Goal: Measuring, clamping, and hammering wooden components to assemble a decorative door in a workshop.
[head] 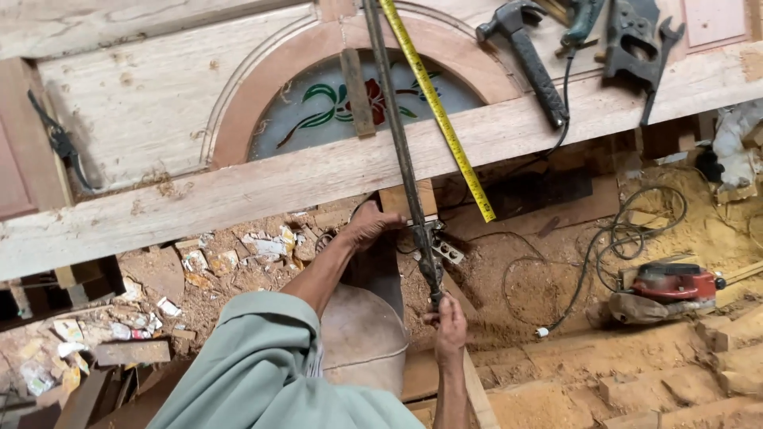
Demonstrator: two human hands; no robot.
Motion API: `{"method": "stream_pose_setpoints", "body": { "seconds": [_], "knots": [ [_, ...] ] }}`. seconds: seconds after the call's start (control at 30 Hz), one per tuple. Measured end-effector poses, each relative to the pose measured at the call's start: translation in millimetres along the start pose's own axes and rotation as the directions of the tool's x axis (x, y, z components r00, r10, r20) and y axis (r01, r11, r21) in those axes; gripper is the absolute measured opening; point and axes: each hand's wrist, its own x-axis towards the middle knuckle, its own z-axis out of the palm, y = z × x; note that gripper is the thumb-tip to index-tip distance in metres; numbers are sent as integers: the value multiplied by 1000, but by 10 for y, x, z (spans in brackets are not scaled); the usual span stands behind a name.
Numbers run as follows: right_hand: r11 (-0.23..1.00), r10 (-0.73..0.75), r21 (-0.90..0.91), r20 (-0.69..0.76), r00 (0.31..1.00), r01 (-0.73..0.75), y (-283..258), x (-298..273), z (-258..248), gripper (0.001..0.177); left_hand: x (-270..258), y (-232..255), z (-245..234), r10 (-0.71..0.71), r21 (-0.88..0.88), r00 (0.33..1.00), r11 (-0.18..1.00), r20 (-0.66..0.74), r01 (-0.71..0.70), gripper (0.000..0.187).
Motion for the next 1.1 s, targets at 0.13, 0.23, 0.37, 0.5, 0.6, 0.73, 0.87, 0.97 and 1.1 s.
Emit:
{"method": "stream_pose_setpoints", "body": {
  "seconds": [0.13, 0.23, 0.37, 0.5, 0.6, 0.73, 0.87, 0.97, 1.1],
  "knots": [
    [955, -170, -254, -51, 984, 152, 56, 0, -17, 45, -3, 43, 33, 21, -77, 999, 997, -30, -23, 55],
    [981, 108, 152, 115, 987, -125, 0, 69, -43, 39, 83, -63, -14, -3, 3, 998, 1000, -67, 4, 50],
    [978, 198, 38, 111, 974, -203, -39, 91, 6, 60, 38, -1, 18, 33, -25, 999, 999, -35, -33, 56],
    [992, -8, -124, -2, 1000, 8, -89, 10, 35, 42, 54, -42, 14, 12, -90, 998, 996, -54, -17, 56],
    [999, 37, -16, 43, 998, -36, -44, 102, -20, 37, 117, -96, -34, 28, -15, 998, 999, -50, -29, 53],
    [981, 184, 37, 121, 975, -190, 18, 149, -18, 69, 98, -66, -23, 30, 43, 997, 999, -66, -28, 56],
    [999, 49, -3, 96, 994, -49, 213, 209, -141, 37, 15, 5, 31, 42, -40, 999, 998, -21, -42, 53],
    [991, -132, -32, 24, 991, 133, 168, 187, -78, 30, -2, 53, 43, 49, -38, 999, 998, -22, -50, 50],
    [982, 150, 88, 157, 976, -165, -32, 141, 2, 58, 52, 25, 16, 49, 4, 998, 999, -30, -49, 49]
  ]
}}
